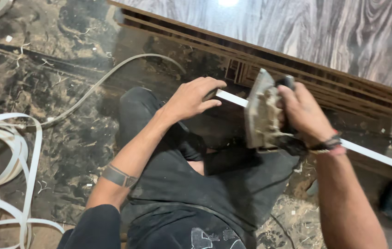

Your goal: The person sits on the floor and irons white edge banding tape onto the edge of a long board, pressing the tape with a hand iron and smoothing it by hand. They then apply masking tape pieces along a board edge and continue ironing the banding along the edge.

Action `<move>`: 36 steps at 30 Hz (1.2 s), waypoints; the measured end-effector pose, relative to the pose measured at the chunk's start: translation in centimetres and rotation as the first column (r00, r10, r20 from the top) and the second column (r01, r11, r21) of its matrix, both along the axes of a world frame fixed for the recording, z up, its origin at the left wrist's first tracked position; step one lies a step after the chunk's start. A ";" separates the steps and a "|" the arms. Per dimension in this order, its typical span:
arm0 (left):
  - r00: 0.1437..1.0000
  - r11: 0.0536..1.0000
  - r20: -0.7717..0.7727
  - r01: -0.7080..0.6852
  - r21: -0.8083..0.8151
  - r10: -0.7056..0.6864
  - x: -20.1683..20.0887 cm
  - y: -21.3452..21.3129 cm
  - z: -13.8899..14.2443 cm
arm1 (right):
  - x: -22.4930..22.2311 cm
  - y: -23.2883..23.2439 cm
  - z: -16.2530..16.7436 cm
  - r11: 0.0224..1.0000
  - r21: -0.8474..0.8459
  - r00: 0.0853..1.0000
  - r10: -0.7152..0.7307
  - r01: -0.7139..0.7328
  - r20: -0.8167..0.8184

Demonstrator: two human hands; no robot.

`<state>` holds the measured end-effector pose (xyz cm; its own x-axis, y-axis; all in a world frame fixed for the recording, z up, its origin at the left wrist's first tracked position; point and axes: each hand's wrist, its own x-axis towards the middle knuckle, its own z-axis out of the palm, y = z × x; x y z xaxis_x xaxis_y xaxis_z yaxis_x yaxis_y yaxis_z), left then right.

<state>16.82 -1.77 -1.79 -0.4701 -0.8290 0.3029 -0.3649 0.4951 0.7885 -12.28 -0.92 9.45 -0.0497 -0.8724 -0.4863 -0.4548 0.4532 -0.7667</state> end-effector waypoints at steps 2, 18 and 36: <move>0.996 0.998 0.079 0.035 -0.056 -0.031 -0.6 -0.7 0.5 | -3.9 0.9 -0.2 0.999 -0.014 0.999 -0.039 0.039 -0.007; 0.960 0.848 0.214 0.260 -0.462 -0.178 -5.7 -3.0 8.9 | -16.8 5.7 0.4 0.964 -0.001 0.956 -0.264 0.266 -0.131; 0.960 0.981 0.269 0.116 -0.155 -0.071 -1.4 -1.7 2.4 | -4.6 0.8 -0.1 0.914 -0.263 0.920 0.218 -0.310 -0.326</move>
